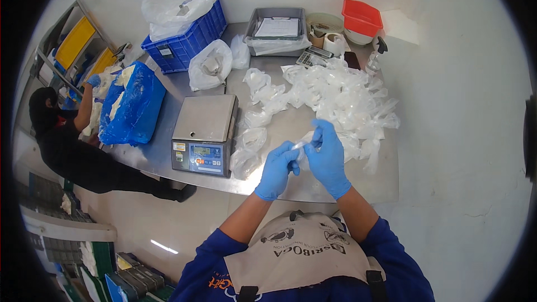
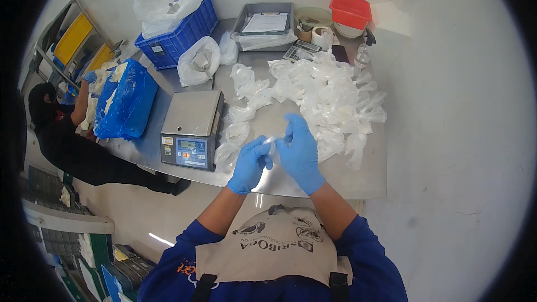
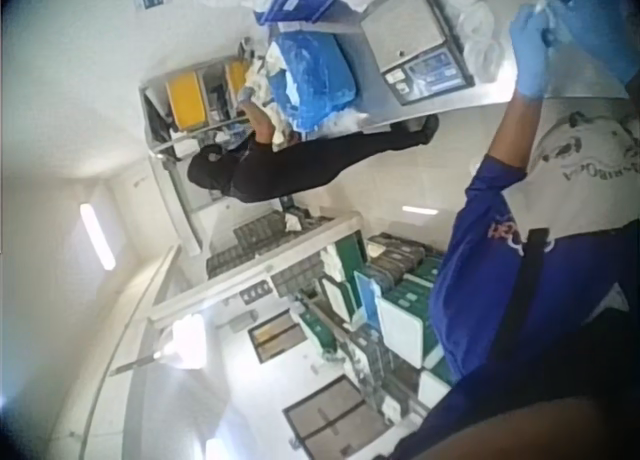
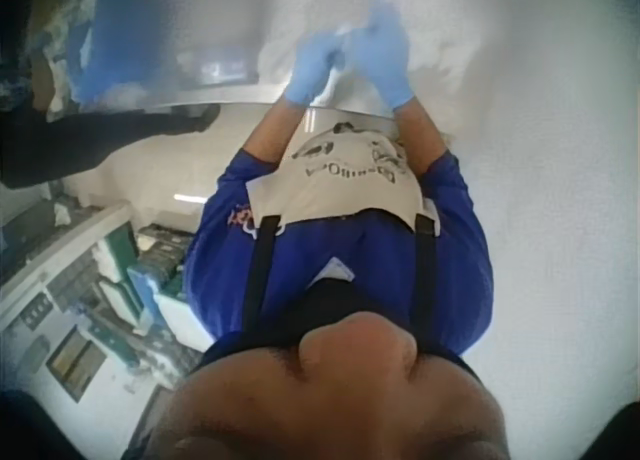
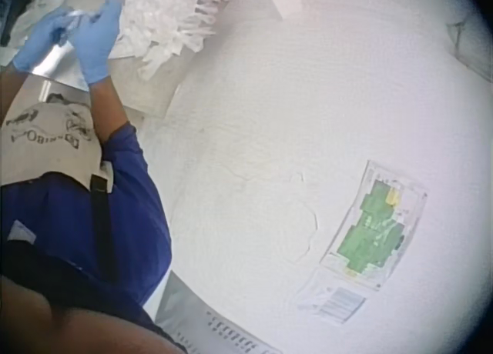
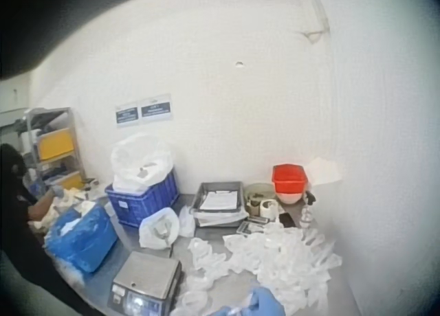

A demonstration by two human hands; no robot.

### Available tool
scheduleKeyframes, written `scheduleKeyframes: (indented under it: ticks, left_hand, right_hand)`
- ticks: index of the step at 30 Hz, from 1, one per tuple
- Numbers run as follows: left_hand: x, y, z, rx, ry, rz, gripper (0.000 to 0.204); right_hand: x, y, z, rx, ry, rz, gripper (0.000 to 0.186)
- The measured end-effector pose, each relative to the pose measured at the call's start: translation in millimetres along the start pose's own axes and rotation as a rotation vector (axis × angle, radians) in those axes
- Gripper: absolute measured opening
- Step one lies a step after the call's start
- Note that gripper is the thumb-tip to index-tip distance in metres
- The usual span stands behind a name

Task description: The person seals small plastic bags containing a white substance by hand. The person picks up individual bags from a large pile, presses the top of each bag together to close it, and places the sealed bags back onto the pile on the table.

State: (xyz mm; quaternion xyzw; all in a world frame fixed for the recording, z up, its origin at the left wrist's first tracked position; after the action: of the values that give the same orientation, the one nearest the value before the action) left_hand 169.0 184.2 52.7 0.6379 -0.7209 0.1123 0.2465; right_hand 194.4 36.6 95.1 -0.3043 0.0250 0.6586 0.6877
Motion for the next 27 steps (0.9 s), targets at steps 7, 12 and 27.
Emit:
scheduleKeyframes:
  ticks: [7, 12, 27]
  left_hand:
    - [-4.4, -3.0, -6.3, -0.147, 0.273, -0.047, 0.030]
    - [-1.3, -3.8, -8.5, -0.168, 0.325, 0.042, 0.033]
    - [-46.2, 32.2, 58.3, -0.244, -0.385, 0.044, 0.026]
  right_hand:
    - [3.0, 9.2, 6.0, -0.144, -0.143, 0.114, 0.022]
    - [3.2, 6.8, 10.0, -0.174, -0.059, 0.084, 0.012]
    - [-29.3, -6.3, 10.9, -0.035, -0.163, 0.021, 0.001]
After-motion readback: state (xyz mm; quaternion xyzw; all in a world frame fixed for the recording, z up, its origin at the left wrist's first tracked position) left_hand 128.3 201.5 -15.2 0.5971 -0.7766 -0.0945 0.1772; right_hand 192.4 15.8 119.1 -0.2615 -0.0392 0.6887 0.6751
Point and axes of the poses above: each hand's wrist, its own y-axis away from the middle knuckle, its own x-axis out of the palm, z = x × y, the point moved 3 cm from there along -y, towards the middle knuckle, and after that the axes turned 2 degrees about y, right-handed, at the moved point
